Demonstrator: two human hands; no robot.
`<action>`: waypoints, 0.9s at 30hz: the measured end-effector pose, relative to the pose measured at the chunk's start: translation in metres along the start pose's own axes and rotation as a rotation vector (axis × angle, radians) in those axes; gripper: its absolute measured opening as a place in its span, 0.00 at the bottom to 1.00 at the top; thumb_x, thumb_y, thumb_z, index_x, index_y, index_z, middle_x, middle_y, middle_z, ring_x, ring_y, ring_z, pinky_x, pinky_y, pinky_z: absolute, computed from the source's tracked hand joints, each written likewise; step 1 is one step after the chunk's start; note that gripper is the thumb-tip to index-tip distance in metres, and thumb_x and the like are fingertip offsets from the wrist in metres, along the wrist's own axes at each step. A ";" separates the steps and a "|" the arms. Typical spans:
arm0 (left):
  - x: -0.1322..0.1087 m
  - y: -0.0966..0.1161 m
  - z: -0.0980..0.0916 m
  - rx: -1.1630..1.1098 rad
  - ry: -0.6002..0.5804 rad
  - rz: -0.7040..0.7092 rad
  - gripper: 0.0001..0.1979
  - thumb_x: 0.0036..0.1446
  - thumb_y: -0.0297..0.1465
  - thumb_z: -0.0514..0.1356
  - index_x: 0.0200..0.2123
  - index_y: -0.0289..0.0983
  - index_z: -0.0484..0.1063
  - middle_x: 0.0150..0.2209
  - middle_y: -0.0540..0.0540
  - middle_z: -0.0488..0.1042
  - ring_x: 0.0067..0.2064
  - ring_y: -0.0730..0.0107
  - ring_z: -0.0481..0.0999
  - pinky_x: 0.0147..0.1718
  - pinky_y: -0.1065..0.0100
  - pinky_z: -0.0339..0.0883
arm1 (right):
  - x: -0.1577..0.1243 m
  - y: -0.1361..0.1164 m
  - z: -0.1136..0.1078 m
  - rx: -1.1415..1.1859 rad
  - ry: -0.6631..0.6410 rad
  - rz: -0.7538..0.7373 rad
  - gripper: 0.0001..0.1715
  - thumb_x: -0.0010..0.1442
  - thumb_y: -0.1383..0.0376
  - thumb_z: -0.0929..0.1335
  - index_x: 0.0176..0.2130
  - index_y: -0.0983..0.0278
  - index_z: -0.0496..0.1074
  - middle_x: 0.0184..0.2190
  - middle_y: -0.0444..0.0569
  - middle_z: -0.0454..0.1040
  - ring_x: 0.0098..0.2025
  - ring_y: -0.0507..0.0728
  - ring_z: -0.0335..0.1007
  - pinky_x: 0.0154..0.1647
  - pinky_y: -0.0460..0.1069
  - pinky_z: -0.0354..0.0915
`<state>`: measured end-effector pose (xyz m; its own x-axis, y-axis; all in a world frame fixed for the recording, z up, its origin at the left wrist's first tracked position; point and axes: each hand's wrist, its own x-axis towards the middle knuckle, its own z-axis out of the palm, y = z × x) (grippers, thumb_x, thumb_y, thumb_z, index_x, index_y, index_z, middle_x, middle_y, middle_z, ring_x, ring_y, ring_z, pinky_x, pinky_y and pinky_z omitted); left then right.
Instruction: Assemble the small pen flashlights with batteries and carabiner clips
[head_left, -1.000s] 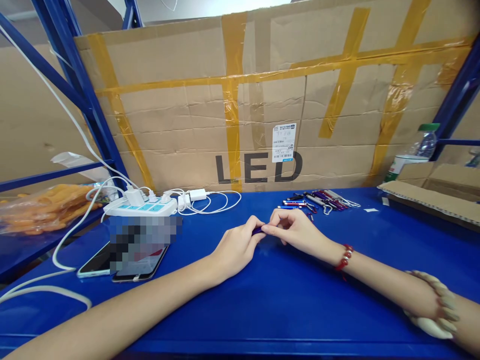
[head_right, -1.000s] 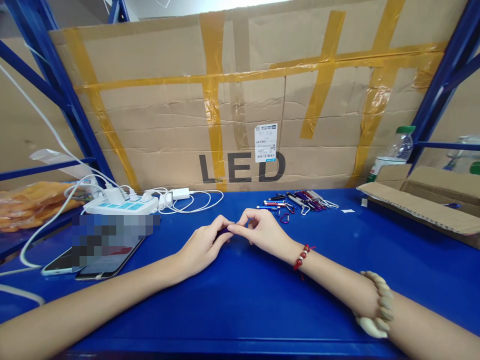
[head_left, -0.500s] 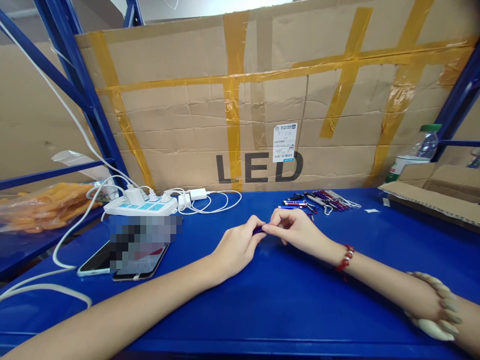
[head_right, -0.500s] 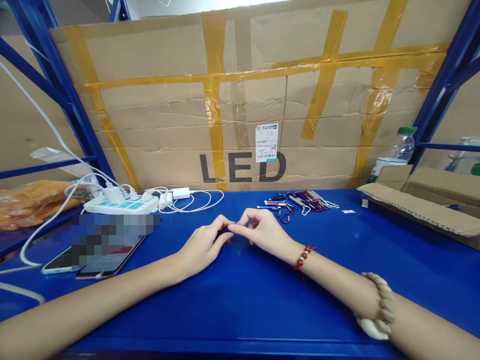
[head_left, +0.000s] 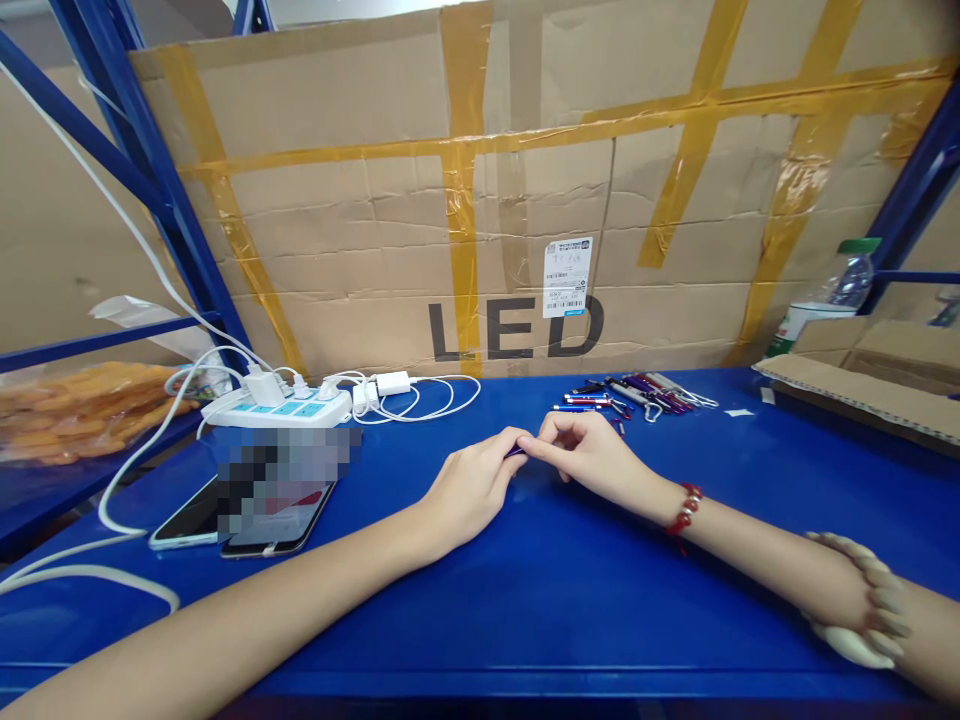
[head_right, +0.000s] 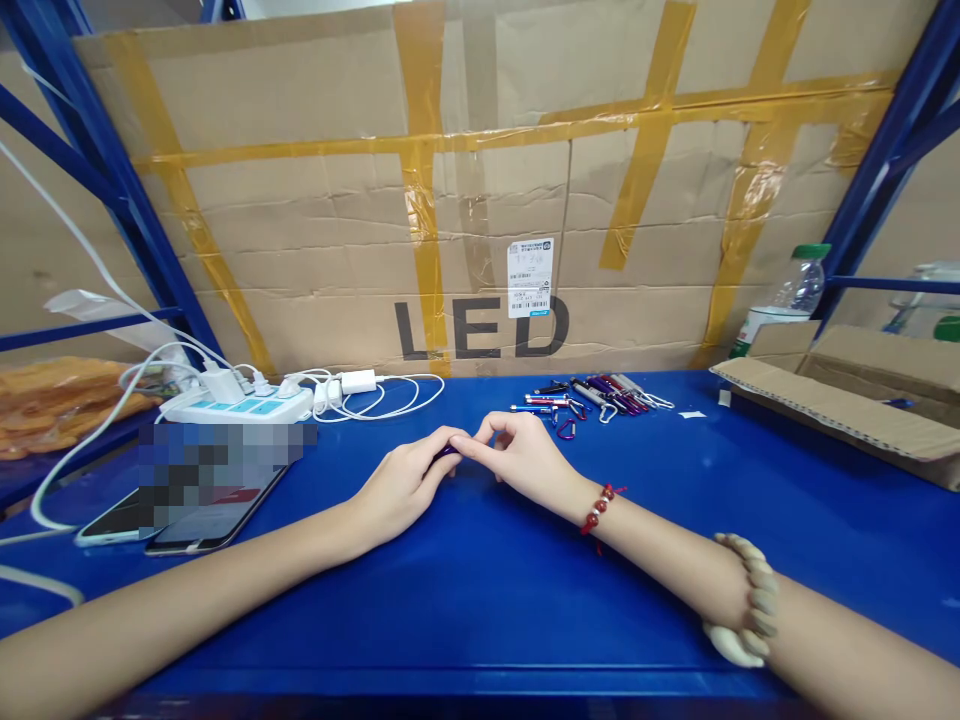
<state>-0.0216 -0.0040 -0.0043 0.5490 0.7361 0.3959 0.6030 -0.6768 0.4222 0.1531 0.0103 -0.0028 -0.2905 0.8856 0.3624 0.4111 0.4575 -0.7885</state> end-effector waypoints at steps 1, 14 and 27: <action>0.000 0.000 0.000 0.001 -0.001 -0.002 0.10 0.63 0.31 0.45 0.43 0.41 0.63 0.40 0.50 0.74 0.38 0.67 0.74 0.35 0.69 0.64 | 0.000 0.000 0.000 -0.005 0.002 -0.001 0.22 0.50 0.50 0.68 0.21 0.65 0.65 0.12 0.39 0.62 0.16 0.47 0.58 0.17 0.43 0.52; 0.000 -0.001 0.001 0.037 -0.004 -0.006 0.09 0.62 0.31 0.45 0.41 0.40 0.62 0.36 0.50 0.73 0.34 0.69 0.72 0.32 0.70 0.61 | -0.001 0.000 0.001 -0.032 -0.010 -0.003 0.23 0.51 0.49 0.67 0.21 0.65 0.64 0.12 0.39 0.62 0.16 0.47 0.58 0.17 0.42 0.52; 0.002 -0.001 -0.001 -0.002 0.059 -0.095 0.10 0.63 0.31 0.43 0.42 0.42 0.62 0.29 0.52 0.70 0.31 0.71 0.71 0.30 0.71 0.59 | -0.003 -0.003 0.001 -0.218 0.072 -0.135 0.17 0.52 0.53 0.68 0.31 0.64 0.70 0.25 0.43 0.70 0.19 0.46 0.59 0.20 0.44 0.57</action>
<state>-0.0212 -0.0017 -0.0029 0.4542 0.7952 0.4017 0.6492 -0.6042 0.4620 0.1516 0.0064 -0.0016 -0.2967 0.8152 0.4975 0.5517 0.5715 -0.6075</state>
